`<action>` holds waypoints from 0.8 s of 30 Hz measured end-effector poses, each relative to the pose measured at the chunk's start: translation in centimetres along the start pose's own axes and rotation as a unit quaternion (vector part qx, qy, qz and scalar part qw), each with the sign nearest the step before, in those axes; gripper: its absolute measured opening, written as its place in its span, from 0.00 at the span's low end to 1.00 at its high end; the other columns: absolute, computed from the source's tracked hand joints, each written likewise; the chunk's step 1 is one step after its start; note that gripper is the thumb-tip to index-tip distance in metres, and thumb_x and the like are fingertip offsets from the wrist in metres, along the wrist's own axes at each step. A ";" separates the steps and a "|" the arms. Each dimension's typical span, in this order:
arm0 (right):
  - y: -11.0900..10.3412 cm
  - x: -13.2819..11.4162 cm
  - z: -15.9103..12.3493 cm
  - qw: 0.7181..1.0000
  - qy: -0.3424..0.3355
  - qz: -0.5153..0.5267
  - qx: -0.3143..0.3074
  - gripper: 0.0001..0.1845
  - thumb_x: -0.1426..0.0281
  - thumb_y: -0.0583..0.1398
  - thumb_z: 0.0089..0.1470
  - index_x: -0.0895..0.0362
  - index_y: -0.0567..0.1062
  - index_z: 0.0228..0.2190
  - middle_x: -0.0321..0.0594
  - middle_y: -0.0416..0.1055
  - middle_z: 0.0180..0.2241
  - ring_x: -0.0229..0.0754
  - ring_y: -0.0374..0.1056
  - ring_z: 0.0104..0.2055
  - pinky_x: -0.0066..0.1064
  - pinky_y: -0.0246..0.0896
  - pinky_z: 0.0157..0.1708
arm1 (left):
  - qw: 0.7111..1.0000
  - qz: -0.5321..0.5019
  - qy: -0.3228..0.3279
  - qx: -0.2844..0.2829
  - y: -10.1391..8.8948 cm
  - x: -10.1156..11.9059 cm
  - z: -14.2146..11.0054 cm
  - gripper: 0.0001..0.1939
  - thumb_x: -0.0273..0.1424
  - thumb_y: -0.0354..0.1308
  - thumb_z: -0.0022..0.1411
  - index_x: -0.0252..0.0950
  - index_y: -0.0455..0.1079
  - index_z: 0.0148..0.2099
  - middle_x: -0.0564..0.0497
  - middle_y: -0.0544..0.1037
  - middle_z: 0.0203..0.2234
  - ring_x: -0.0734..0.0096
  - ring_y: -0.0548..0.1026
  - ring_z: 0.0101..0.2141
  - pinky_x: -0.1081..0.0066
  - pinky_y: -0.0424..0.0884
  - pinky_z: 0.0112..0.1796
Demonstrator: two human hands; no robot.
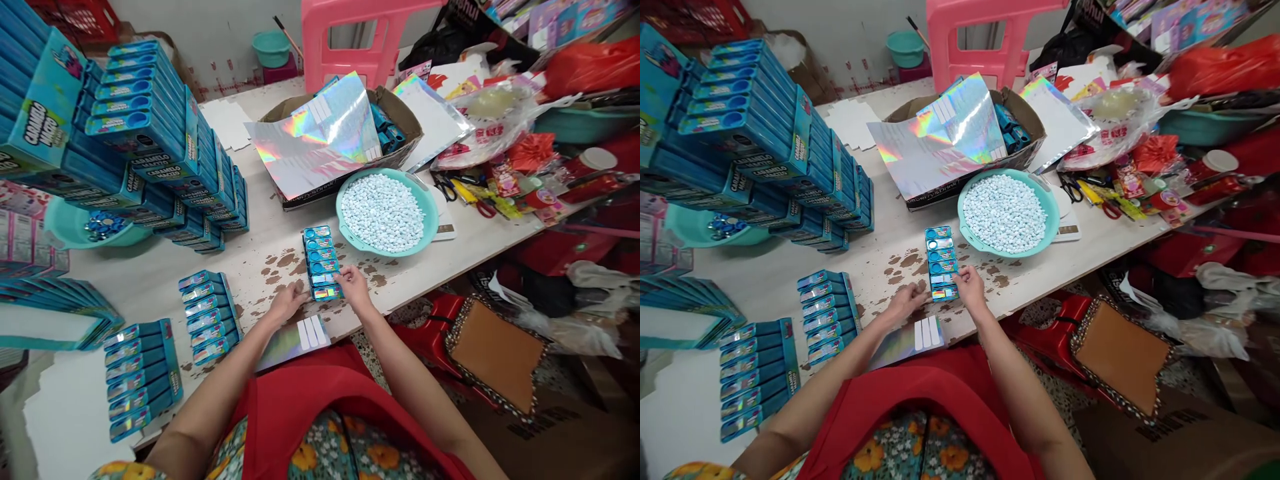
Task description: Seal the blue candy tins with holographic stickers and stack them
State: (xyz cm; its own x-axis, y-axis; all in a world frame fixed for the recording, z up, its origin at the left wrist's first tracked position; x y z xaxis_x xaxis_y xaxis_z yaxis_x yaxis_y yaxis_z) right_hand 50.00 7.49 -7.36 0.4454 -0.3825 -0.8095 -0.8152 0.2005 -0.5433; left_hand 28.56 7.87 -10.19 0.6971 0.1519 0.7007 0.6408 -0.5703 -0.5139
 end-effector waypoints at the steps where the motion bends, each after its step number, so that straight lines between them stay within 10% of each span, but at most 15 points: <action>1: -0.6 -0.7 -0.5 0.999 -0.022 -0.009 0.027 0.10 0.63 0.55 0.50 0.57 0.66 0.32 0.37 0.64 0.28 0.40 0.61 0.28 0.32 0.58 0.30 | 0.999 -0.013 0.004 -0.031 -0.4 -0.6 -1.2 0.17 0.45 0.51 0.57 0.36 0.66 0.35 0.51 0.72 0.27 0.68 0.68 0.28 0.73 0.57 0.28; 4: -1.5 -4.6 -3.5 0.986 -0.128 -0.050 0.090 0.10 0.68 0.50 0.55 0.57 0.67 0.38 0.46 0.65 0.38 0.44 0.62 0.38 0.37 0.59 0.40 | 0.983 -0.070 -0.003 -0.172 -0.2 -2.5 -5.0 0.20 0.48 0.55 0.52 0.35 0.70 0.35 0.50 0.74 0.28 0.68 0.68 0.28 0.74 0.58 0.28; 6: 0.4 -6.8 -6.1 0.980 -0.191 -0.052 0.018 0.11 0.69 0.49 0.57 0.56 0.68 0.39 0.46 0.66 0.38 0.45 0.63 0.40 0.36 0.59 0.41 | 0.972 -0.087 -0.011 -0.219 0.3 -3.4 -6.8 0.18 0.45 0.58 0.51 0.35 0.71 0.34 0.51 0.73 0.27 0.69 0.67 0.27 0.74 0.58 0.27; 10: 6.5 -7.0 -10.6 0.943 -0.258 -0.115 -0.175 0.13 0.71 0.53 0.55 0.55 0.69 0.43 0.45 0.66 0.39 0.46 0.64 0.42 0.35 0.62 0.41 | 0.992 -0.021 -0.015 -0.126 0.7 -4.4 -6.8 0.12 0.37 0.52 0.55 0.34 0.68 0.27 0.53 0.68 0.20 0.72 0.63 0.24 0.75 0.54 0.26; 14: 10.0 -3.4 -12.6 0.899 -0.296 -0.228 -0.230 0.20 0.71 0.57 0.53 0.53 0.67 0.49 0.46 0.66 0.43 0.49 0.62 0.45 0.39 0.64 0.41 | 0.996 -0.010 0.013 -0.083 0.9 -4.3 -6.1 0.12 0.36 0.49 0.56 0.34 0.67 0.28 0.53 0.68 0.23 0.72 0.63 0.26 0.75 0.54 0.27; 20: 9.4 -2.4 -13.9 0.855 -0.376 -0.261 -0.242 0.17 0.74 0.57 0.53 0.50 0.70 0.46 0.45 0.66 0.49 0.48 0.62 0.47 0.39 0.62 0.42 | 0.997 0.002 -0.006 -0.077 1.0 -5.4 -5.5 0.12 0.35 0.48 0.56 0.34 0.65 0.26 0.54 0.66 0.20 0.72 0.62 0.25 0.75 0.53 0.26; 24: 7.1 -4.7 -13.9 0.882 -0.367 -0.189 -0.227 0.05 0.74 0.56 0.54 0.54 0.72 0.32 0.43 0.72 0.34 0.44 0.65 0.38 0.35 0.60 0.38 | 0.996 0.059 -0.011 -0.068 1.3 -5.5 -5.2 0.10 0.32 0.47 0.56 0.34 0.67 0.27 0.52 0.70 0.22 0.70 0.65 0.27 0.74 0.56 0.28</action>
State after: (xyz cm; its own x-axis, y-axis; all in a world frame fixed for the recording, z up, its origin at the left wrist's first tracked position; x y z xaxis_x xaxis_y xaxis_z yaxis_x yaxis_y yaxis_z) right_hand 36.94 -1.81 -4.32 0.7006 0.3759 -0.6066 -0.5474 -0.2623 -0.7947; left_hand 23.88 2.16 -12.13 0.7723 0.0943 0.6282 0.5058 -0.6895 -0.5184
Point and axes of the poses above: each hand's wrist, its own z-axis towards the middle knuckle, its own y-axis out of the palm, x = y × z, the point moved 7 cm from there along z, towards the middle knuckle
